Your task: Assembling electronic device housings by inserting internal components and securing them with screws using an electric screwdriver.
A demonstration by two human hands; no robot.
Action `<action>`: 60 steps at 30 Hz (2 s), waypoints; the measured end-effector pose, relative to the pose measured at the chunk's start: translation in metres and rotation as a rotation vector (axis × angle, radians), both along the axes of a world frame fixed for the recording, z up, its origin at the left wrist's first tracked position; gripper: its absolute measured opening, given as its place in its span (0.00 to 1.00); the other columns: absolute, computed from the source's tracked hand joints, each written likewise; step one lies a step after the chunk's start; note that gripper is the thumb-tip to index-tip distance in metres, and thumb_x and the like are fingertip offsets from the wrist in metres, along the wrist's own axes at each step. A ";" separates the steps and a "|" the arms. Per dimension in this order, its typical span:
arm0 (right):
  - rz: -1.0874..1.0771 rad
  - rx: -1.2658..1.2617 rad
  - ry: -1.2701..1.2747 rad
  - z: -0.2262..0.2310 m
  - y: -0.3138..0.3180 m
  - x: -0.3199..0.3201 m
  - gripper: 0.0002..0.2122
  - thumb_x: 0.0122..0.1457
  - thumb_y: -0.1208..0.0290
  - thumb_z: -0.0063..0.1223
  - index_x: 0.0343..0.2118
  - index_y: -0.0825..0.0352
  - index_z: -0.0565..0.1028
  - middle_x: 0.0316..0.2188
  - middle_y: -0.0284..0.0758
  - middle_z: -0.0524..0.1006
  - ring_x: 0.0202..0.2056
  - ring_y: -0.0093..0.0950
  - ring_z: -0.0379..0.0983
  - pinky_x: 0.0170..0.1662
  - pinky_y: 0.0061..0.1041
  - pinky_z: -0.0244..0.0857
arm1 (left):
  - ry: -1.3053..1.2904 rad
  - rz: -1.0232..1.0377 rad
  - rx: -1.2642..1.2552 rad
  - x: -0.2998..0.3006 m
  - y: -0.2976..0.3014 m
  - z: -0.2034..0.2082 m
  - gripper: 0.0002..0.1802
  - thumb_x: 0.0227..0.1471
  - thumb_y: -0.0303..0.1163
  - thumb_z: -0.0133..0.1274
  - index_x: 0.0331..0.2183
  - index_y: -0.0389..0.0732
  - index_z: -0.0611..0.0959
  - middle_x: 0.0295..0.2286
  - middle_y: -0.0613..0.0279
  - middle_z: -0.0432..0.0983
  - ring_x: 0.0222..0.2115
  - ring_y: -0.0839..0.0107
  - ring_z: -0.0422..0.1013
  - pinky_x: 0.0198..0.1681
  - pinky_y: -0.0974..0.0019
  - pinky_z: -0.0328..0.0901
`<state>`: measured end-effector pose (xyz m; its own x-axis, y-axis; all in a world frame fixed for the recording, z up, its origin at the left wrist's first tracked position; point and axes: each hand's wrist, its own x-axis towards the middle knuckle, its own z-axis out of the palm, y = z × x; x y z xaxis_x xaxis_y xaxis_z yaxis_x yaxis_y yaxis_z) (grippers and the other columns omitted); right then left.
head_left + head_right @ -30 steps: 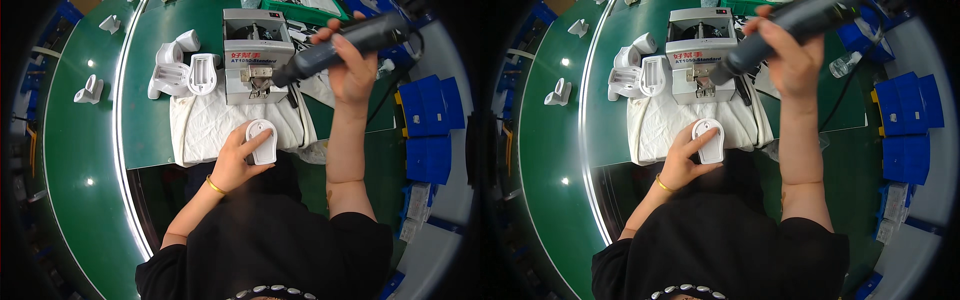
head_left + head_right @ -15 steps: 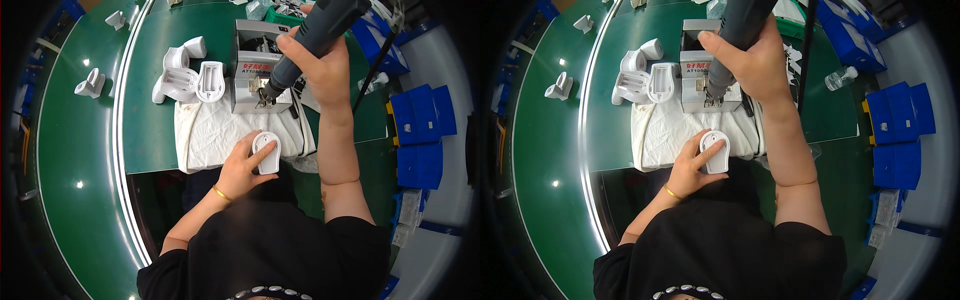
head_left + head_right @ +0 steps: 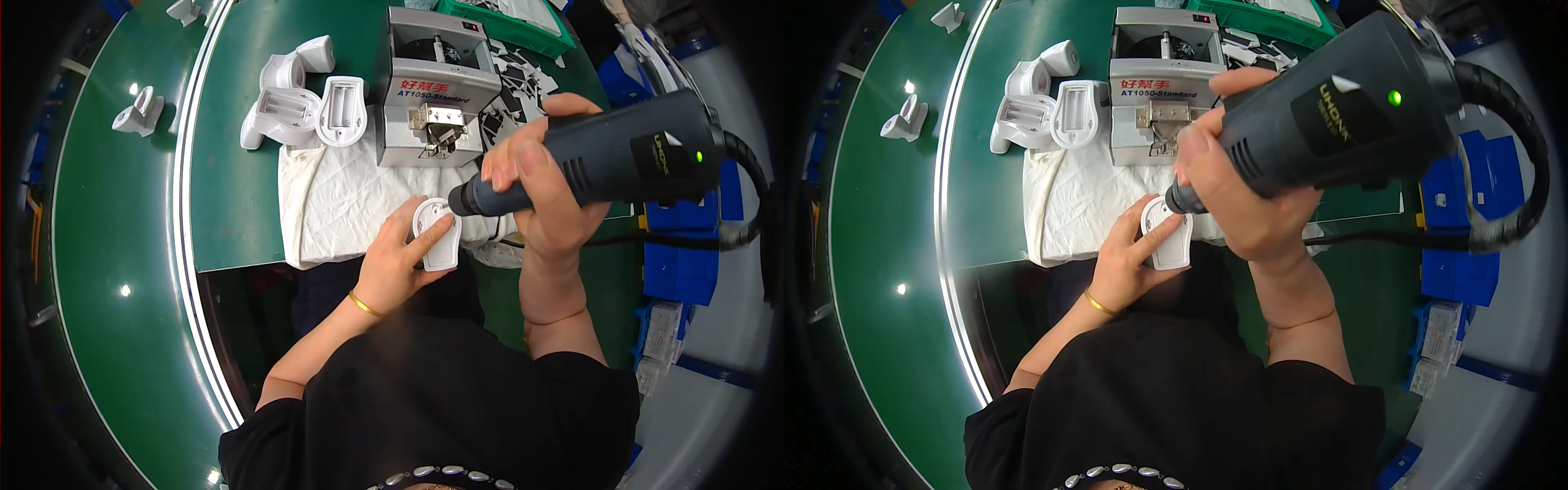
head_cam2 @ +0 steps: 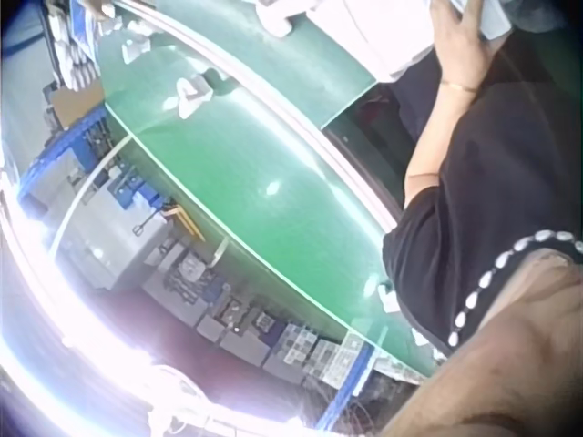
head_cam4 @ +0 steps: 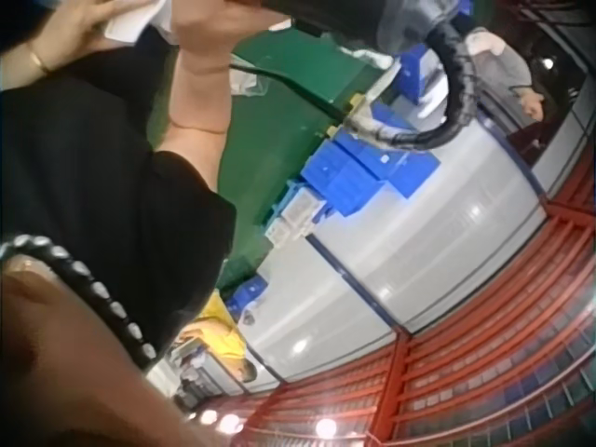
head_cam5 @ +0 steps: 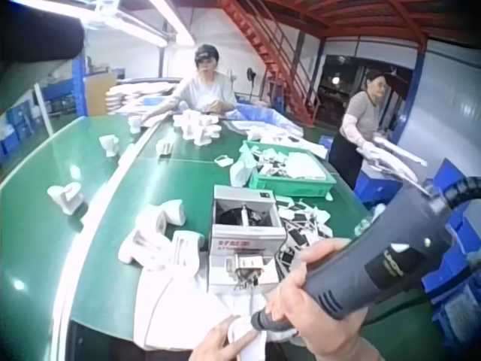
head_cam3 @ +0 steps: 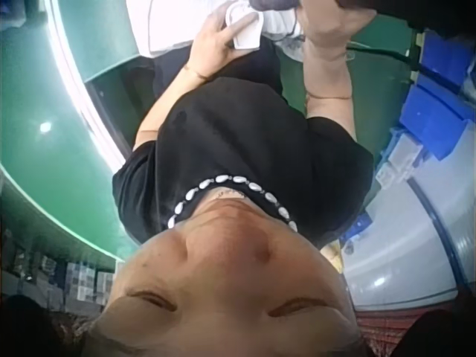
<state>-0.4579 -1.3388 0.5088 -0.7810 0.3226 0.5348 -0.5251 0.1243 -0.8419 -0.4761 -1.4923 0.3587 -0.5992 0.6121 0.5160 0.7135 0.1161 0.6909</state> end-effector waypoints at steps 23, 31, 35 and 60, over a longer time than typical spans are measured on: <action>0.077 0.092 0.009 -0.013 -0.005 0.002 0.17 0.55 0.84 0.48 0.47 0.70 0.60 0.23 0.37 0.71 0.23 0.25 0.69 0.31 0.31 0.68 | 0.019 0.025 0.038 0.003 0.001 -0.006 0.42 0.26 0.30 0.72 0.50 0.49 0.79 0.53 0.46 0.66 0.50 0.49 0.67 0.50 0.57 0.66; 0.037 0.157 -0.009 -0.016 -0.001 0.001 0.18 0.55 0.84 0.50 0.48 0.71 0.60 0.24 0.38 0.72 0.23 0.25 0.69 0.32 0.32 0.69 | 0.010 0.025 0.026 0.004 0.002 -0.005 0.41 0.27 0.31 0.72 0.50 0.48 0.79 0.53 0.45 0.66 0.50 0.49 0.67 0.50 0.57 0.66; 0.057 0.047 0.060 -0.020 -0.011 0.001 0.17 0.49 0.88 0.57 0.43 0.76 0.68 0.25 0.30 0.73 0.25 0.15 0.69 0.29 0.16 0.65 | 0.031 0.009 0.031 0.004 0.002 -0.004 0.43 0.28 0.30 0.71 0.52 0.49 0.77 0.53 0.46 0.65 0.49 0.49 0.67 0.50 0.56 0.66; -0.590 0.077 -0.702 -0.146 0.298 -0.002 0.12 0.45 0.76 0.58 0.34 0.73 0.76 0.28 0.36 0.77 0.28 0.27 0.72 0.34 0.27 0.65 | 0.044 0.556 -0.013 -0.048 -0.126 0.047 0.28 0.36 0.17 0.60 0.44 0.39 0.76 0.51 0.50 0.71 0.41 0.62 0.75 0.41 0.65 0.71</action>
<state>-0.4594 -1.0413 0.3627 -0.6549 0.7548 0.0368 0.2695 0.2787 -0.9218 -0.5246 -1.6183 0.4056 -0.8118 0.2165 0.5424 0.5706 0.4918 0.6577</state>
